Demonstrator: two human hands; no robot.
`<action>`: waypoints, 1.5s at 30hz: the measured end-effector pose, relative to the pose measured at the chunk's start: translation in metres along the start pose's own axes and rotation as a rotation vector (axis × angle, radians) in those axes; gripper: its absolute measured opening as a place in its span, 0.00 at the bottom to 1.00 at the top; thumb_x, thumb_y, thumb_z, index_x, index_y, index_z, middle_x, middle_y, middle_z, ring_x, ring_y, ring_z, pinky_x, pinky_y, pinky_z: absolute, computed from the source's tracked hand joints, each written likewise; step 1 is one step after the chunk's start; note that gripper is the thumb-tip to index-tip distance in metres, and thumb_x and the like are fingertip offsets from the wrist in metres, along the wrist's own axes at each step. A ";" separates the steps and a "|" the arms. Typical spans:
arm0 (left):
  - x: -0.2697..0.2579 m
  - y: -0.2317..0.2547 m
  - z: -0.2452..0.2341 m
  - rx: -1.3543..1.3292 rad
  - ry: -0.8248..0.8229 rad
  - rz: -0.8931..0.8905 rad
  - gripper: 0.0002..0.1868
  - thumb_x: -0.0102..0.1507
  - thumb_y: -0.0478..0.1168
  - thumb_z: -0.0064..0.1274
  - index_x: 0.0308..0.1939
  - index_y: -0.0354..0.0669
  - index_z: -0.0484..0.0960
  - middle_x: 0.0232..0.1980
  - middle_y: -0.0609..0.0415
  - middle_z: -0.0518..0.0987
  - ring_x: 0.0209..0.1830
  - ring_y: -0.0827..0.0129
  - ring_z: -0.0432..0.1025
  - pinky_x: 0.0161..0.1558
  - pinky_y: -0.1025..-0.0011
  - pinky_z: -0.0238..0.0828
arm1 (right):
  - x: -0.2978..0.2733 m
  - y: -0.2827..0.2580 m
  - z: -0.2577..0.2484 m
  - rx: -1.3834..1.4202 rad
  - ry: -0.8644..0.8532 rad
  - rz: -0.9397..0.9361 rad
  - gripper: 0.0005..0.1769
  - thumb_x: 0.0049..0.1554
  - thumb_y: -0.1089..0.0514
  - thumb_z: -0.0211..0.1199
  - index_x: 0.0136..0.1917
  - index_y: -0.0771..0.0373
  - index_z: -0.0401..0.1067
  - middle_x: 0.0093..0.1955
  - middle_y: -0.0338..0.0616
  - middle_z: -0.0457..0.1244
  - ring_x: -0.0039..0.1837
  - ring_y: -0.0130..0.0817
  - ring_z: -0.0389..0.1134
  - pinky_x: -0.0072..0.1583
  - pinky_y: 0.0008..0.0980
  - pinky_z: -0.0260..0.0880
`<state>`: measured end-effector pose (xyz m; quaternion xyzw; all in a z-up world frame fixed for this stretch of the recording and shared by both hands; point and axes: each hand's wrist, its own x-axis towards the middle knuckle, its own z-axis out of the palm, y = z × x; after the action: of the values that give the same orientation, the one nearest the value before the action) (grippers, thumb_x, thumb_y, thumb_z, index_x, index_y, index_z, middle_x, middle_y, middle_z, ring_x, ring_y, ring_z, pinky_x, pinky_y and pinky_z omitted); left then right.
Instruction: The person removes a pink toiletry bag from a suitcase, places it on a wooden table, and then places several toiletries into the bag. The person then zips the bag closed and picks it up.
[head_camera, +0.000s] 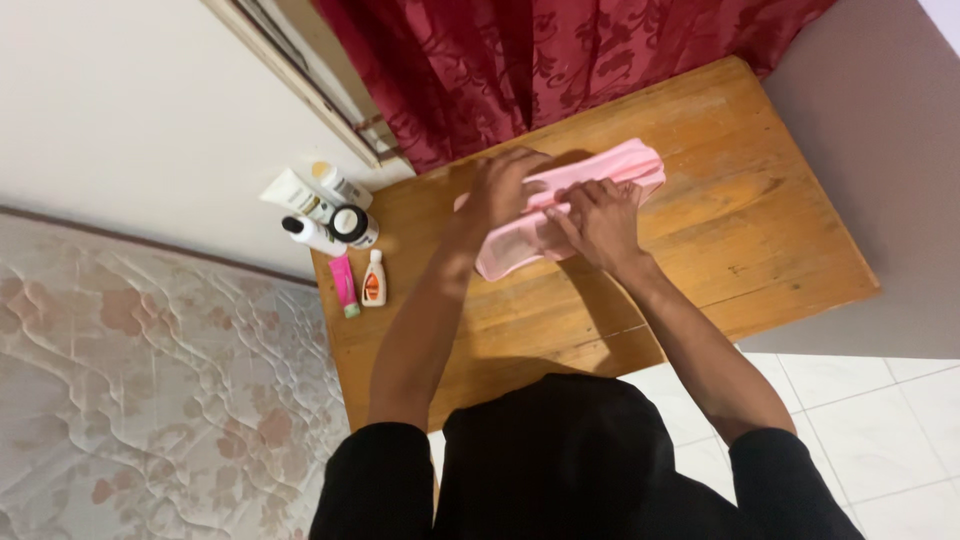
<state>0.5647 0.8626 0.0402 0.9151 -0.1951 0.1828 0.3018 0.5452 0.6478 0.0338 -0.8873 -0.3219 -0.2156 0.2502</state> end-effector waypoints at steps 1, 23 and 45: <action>-0.017 -0.006 -0.002 0.090 0.095 0.010 0.23 0.55 0.40 0.64 0.54 0.43 0.83 0.54 0.45 0.83 0.55 0.52 0.78 0.56 0.50 0.68 | 0.002 0.000 -0.001 -0.022 -0.053 0.032 0.14 0.63 0.44 0.63 0.49 0.55 0.78 0.47 0.40 0.68 0.52 0.41 0.67 0.55 0.55 0.53; -0.170 -0.057 0.011 -0.658 0.307 -0.725 0.11 0.66 0.27 0.52 0.51 0.36 0.71 0.35 0.51 0.80 0.28 0.72 0.73 0.31 0.72 0.71 | 0.065 -0.070 0.051 0.434 -0.669 -0.097 0.15 0.56 0.66 0.64 0.58 0.62 0.77 0.67 0.49 0.65 0.68 0.45 0.65 0.67 0.39 0.69; -0.135 -0.024 -0.055 -0.163 0.133 -0.493 0.05 0.66 0.33 0.49 0.42 0.38 0.70 0.34 0.41 0.78 0.36 0.44 0.75 0.37 0.56 0.69 | 0.063 -0.097 0.083 0.366 -0.536 -0.006 0.14 0.51 0.56 0.68 0.53 0.58 0.78 0.56 0.51 0.67 0.56 0.53 0.69 0.58 0.50 0.70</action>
<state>0.4484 0.9480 0.0092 0.8935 0.0398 0.1473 0.4223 0.5416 0.7905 0.0326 -0.8519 -0.4123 0.0865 0.3112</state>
